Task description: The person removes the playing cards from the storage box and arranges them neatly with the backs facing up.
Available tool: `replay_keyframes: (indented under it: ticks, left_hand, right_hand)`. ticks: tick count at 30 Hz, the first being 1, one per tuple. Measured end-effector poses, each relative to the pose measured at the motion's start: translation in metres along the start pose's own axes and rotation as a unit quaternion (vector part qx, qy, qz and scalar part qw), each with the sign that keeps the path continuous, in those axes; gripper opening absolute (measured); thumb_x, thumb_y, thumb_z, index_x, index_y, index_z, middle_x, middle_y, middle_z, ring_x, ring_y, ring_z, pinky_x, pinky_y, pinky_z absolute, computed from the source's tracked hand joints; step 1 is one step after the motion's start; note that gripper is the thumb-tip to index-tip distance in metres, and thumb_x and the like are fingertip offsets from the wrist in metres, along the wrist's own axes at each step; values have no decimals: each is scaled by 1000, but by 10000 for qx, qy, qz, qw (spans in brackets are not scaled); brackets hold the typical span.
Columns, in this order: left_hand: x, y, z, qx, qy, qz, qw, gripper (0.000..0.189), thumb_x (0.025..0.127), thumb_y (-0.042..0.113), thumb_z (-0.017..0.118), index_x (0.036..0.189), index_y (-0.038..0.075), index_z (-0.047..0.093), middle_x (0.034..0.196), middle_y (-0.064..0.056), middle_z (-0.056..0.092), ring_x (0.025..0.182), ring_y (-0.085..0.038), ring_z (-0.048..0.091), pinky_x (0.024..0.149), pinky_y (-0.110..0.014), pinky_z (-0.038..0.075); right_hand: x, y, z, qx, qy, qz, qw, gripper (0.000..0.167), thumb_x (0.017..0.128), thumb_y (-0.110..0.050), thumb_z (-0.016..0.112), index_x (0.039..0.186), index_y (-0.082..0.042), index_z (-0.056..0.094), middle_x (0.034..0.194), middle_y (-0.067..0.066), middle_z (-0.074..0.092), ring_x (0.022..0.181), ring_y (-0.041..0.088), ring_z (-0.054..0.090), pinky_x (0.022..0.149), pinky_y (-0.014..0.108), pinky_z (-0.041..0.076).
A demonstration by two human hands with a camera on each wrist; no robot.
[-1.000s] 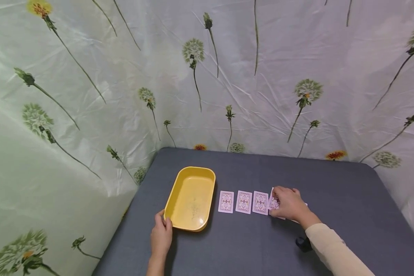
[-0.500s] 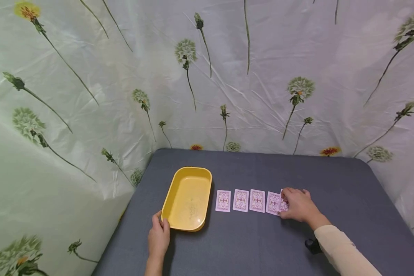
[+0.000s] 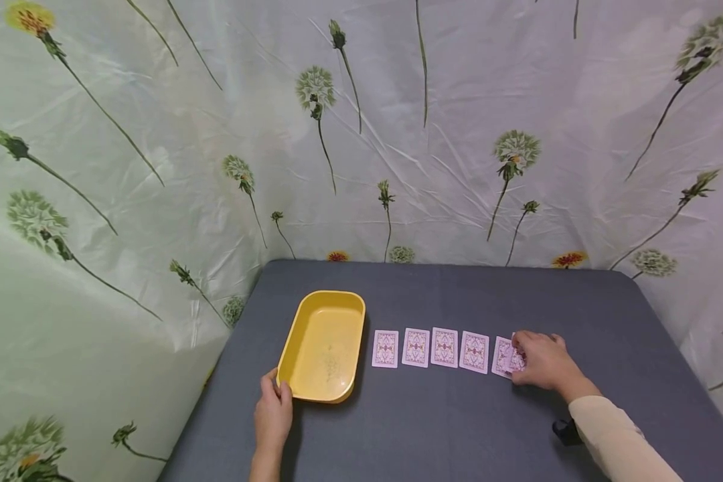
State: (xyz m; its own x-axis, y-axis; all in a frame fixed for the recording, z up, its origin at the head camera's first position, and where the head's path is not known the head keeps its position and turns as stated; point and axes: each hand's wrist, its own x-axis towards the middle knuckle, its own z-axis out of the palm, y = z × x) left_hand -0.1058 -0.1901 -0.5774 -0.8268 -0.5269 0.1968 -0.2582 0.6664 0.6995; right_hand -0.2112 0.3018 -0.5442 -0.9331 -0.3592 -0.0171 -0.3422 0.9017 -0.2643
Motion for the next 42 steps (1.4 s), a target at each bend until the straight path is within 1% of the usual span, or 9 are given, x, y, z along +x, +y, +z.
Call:
replay_keyframes:
  ticks: [6, 10, 15, 22, 28, 31, 35, 38, 42]
  left_hand:
    - [0, 2, -1, 20, -127, -140, 9998, 32, 98, 11, 51, 127, -2, 49, 61, -1, 40, 49, -17, 37, 48, -34, 29]
    - [1, 3, -1, 62, -152, -187, 9997, 32, 98, 11, 51, 127, -2, 49, 62, -1, 41, 50, -17, 38, 48, -34, 29]
    - [1, 3, -1, 89, -143, -153, 9997, 32, 97, 11, 52, 127, -1, 49, 61, -2, 41, 49, -17, 37, 48, -34, 29]
    - [2, 4, 0, 99, -109, -61, 9999, 32, 97, 11, 52, 126, -2, 49, 61, -1, 40, 48, -17, 36, 47, -35, 29]
    - [1, 4, -1, 63, -140, -49, 9999, 32, 98, 11, 51, 127, -2, 48, 62, -2, 40, 49, -16, 36, 47, -34, 28]
    - [1, 3, 0, 84, -162, -78, 9998, 32, 98, 11, 51, 127, -2, 48, 62, -2, 40, 49, -17, 36, 48, -34, 28]
    - [1, 3, 0, 135, -153, -73, 9998, 32, 98, 11, 51, 127, -2, 48, 62, -1, 41, 49, -16, 36, 48, -34, 29]
    - [0, 3, 0, 133, -158, -91, 9997, 32, 98, 11, 51, 127, -2, 48, 62, -2, 40, 49, -17, 36, 48, -34, 29]
    - [0, 3, 0, 150, -156, -147, 9997, 32, 97, 11, 51, 127, -2, 48, 62, -2, 40, 50, -17, 37, 49, -34, 29]
  right_hand:
    - [-5, 9, -3, -30, -109, -20, 9999, 53, 58, -31, 83, 98, -5, 61, 105, 18, 63, 100, 42, 58, 87, 74, 24]
    - [-9, 15, -3, -89, -152, -10, 9998, 49, 56, -29, 81, 96, -7, 61, 103, 16, 63, 97, 40, 59, 86, 74, 25]
    - [-16, 23, -2, -116, -234, 37, 9997, 47, 56, -27, 81, 94, -8, 61, 102, 16, 63, 95, 38, 59, 84, 74, 26]
    - [-21, 32, 3, -196, -525, 167, 9983, 46, 57, -30, 82, 92, -10, 60, 102, 15, 64, 91, 34, 59, 83, 75, 27]
    - [-20, 33, 8, -347, -380, 93, 9986, 44, 56, -29, 81, 90, -11, 59, 99, 12, 63, 89, 33, 58, 82, 73, 30]
    - [-19, 34, 8, -386, -374, 54, 9985, 45, 56, -29, 82, 91, -11, 60, 101, 14, 63, 92, 35, 59, 82, 73, 30]
    - [-18, 35, 8, -346, -468, 89, 9983, 46, 57, -27, 82, 94, -8, 60, 102, 15, 63, 94, 36, 59, 83, 74, 29]
    - [-18, 35, 7, -206, -522, 133, 9983, 48, 58, -25, 82, 97, -5, 60, 101, 16, 64, 94, 37, 59, 84, 76, 26]
    - [-18, 33, 7, -77, -527, 225, 9983, 56, 59, -23, 82, 104, 2, 61, 109, 27, 62, 102, 46, 58, 86, 76, 25]
